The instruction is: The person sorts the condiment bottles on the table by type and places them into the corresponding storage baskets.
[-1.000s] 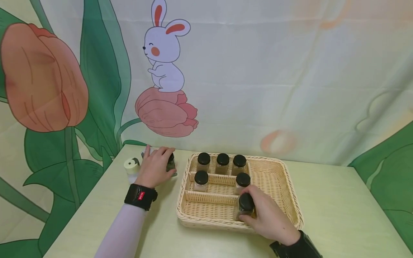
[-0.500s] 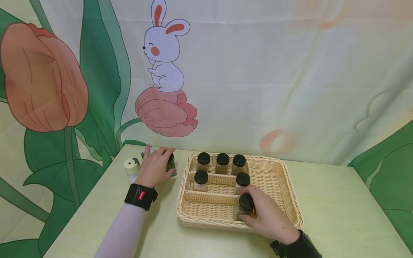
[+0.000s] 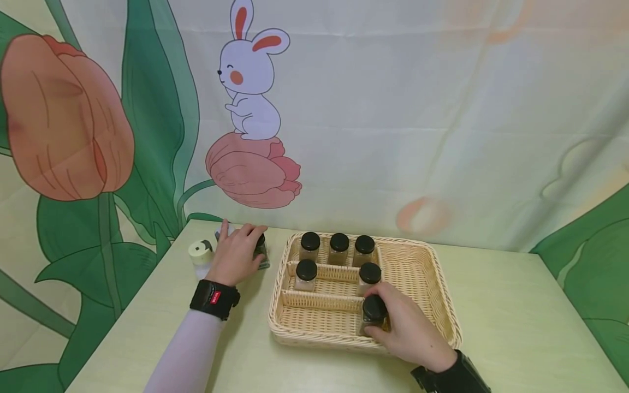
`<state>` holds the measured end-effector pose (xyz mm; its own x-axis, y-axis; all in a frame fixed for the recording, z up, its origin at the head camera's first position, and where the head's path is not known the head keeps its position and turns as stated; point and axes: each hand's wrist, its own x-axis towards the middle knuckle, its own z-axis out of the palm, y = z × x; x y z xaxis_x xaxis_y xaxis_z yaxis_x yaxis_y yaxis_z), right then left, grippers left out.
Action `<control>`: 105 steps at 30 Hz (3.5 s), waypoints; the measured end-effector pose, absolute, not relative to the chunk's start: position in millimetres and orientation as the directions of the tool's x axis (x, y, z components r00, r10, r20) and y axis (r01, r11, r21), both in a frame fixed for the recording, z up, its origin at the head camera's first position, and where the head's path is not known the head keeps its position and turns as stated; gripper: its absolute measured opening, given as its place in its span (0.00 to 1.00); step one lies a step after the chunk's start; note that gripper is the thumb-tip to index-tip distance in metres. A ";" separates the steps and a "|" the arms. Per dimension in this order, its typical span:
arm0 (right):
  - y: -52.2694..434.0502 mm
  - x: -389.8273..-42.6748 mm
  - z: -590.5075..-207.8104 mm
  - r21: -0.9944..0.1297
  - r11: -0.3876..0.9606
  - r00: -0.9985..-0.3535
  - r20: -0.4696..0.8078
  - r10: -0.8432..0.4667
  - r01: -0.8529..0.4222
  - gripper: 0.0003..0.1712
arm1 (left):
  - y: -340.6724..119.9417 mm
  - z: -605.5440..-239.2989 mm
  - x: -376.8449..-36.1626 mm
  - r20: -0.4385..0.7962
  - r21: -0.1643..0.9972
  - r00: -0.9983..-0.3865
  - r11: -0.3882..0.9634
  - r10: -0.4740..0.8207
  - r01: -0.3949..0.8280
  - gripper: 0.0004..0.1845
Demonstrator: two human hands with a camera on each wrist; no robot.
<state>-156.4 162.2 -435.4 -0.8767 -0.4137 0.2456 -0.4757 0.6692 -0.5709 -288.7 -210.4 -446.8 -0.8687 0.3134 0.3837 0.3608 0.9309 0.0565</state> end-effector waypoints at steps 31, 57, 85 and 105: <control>164.0 -156.0 -432.4 -0.560 0.687 -0.885 0.252 -0.391 -0.463 0.36 | -211.0 -444.9 -286.8 0.379 0.074 -0.866 0.923 0.325 0.379 0.35; 164.6 -155.3 -429.6 -0.530 0.704 -0.882 0.286 -0.375 -0.472 0.37 | -211.5 -443.3 -287.4 0.367 0.073 -0.870 0.922 0.330 0.381 0.35; 163.3 -145.5 -415.9 -0.436 0.740 -0.852 0.364 -0.376 -0.512 0.34 | -203.6 -386.1 -254.8 0.426 0.094 -0.822 0.885 0.379 0.456 0.36; 181.1 -118.3 -407.7 -0.350 0.784 -0.846 0.359 -0.394 -0.513 0.40 | -191.9 -343.4 -207.7 0.477 0.111 -0.723 0.782 0.500 0.614 0.36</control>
<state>-118.3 181.1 -407.7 -0.8464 -0.3938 0.3585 -0.5129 0.7840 -0.3497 -207.7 -191.9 -343.4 -0.7229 0.5002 0.4766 0.6138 0.7817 0.1105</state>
